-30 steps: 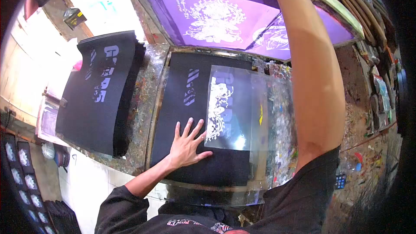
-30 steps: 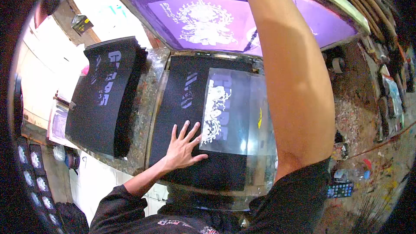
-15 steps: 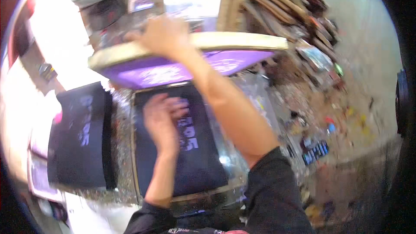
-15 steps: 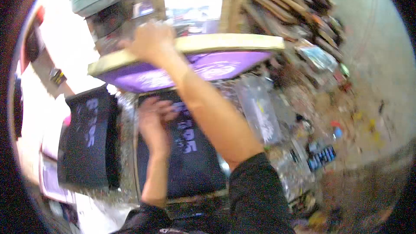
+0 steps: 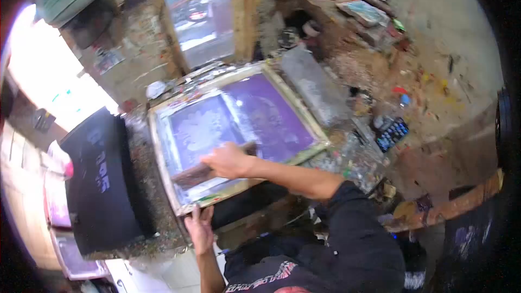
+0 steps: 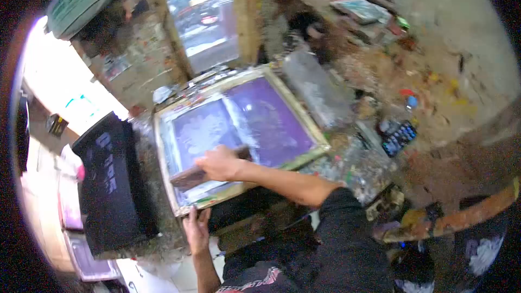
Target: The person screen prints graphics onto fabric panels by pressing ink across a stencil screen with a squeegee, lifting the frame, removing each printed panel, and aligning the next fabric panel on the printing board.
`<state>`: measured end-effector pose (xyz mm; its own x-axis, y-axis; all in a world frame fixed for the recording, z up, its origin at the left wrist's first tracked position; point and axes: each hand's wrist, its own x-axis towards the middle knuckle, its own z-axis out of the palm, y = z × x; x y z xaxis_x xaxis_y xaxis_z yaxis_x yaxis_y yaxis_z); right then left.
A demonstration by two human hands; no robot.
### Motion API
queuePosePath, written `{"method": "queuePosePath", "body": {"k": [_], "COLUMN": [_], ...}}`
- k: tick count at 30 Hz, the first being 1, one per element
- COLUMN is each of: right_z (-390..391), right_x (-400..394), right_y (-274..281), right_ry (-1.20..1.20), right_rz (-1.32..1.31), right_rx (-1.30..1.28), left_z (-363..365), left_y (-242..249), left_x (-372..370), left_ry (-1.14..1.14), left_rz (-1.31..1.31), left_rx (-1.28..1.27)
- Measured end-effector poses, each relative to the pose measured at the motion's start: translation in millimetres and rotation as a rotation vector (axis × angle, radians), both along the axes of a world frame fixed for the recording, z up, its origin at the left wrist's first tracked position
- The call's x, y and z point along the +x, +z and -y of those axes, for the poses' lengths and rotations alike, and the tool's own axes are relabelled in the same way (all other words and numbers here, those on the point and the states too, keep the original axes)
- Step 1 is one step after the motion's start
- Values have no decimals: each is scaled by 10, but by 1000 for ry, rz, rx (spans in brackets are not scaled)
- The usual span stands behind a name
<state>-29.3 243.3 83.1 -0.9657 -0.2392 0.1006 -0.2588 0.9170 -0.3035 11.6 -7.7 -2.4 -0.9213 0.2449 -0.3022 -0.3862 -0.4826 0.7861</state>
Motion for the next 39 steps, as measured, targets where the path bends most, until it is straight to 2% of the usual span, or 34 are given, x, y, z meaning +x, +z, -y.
{"method": "queuePosePath", "body": {"k": [1,3,5,7,11,14,15,17,20,21,22,23,24,25,26,27,29,30,33,36,37,39], "right_z": [13,126,190,-44,-590,-523,-507,-479,-495,-552,-614,-892,-981,-1121,-1169,-1102,-1077,-964,-531,72,246,404], "right_x": [103,260,193,-372,-1607,-1645,-1518,-1220,-1269,-1461,-1759,-2173,-2402,-2519,-2467,-2427,-2089,-1836,-917,-176,-47,-11], "right_y": [194,74,-52,-382,-391,-516,-401,-8,-2,-66,-145,-434,-245,-240,-165,-81,-188,-225,-219,-184,-150,-160], "right_ry": [-19,11,39,11,-91,-175,-158,82,142,112,49,60,-60,-130,-182,-251,-207,-192,-419,-537,-521,-307], "right_rz": [57,-8,-229,-506,-502,-379,-371,70,210,47,-72,-303,-81,-184,-165,-46,-185,-141,-67,0,94,0], "right_rx": [-29,16,129,326,312,218,231,134,119,133,385,471,432,331,247,294,237,242,302,276,246,166], "left_z": [-38,-7,-85,-25,12,72,75,24,59,49,55,76,76,44,22,27,92,61,75,64,71,89], "left_y": [106,88,138,57,34,106,121,197,131,105,79,57,99,196,247,231,41,98,133,99,107,82], "left_x": [5,1,34,-11,-26,-53,-67,-98,-77,-89,-93,-62,-40,-61,-79,-80,-79,-64,-110,-89,-89,-85], "left_ry": [18,6,68,-33,-55,-133,-185,-167,-198,-194,-190,-192,-202,-170,-141,-147,-230,-175,-243,-202,-212,-241], "left_rz": [25,102,103,53,61,89,111,133,155,162,151,148,173,177,190,212,205,189,221,195,159,140], "left_rx": [-29,-105,-106,-69,-159,-269,-328,-331,-379,-375,-375,-379,-387,-415,-443,-424,-408,-409,-395,-331,-316,-316]}}
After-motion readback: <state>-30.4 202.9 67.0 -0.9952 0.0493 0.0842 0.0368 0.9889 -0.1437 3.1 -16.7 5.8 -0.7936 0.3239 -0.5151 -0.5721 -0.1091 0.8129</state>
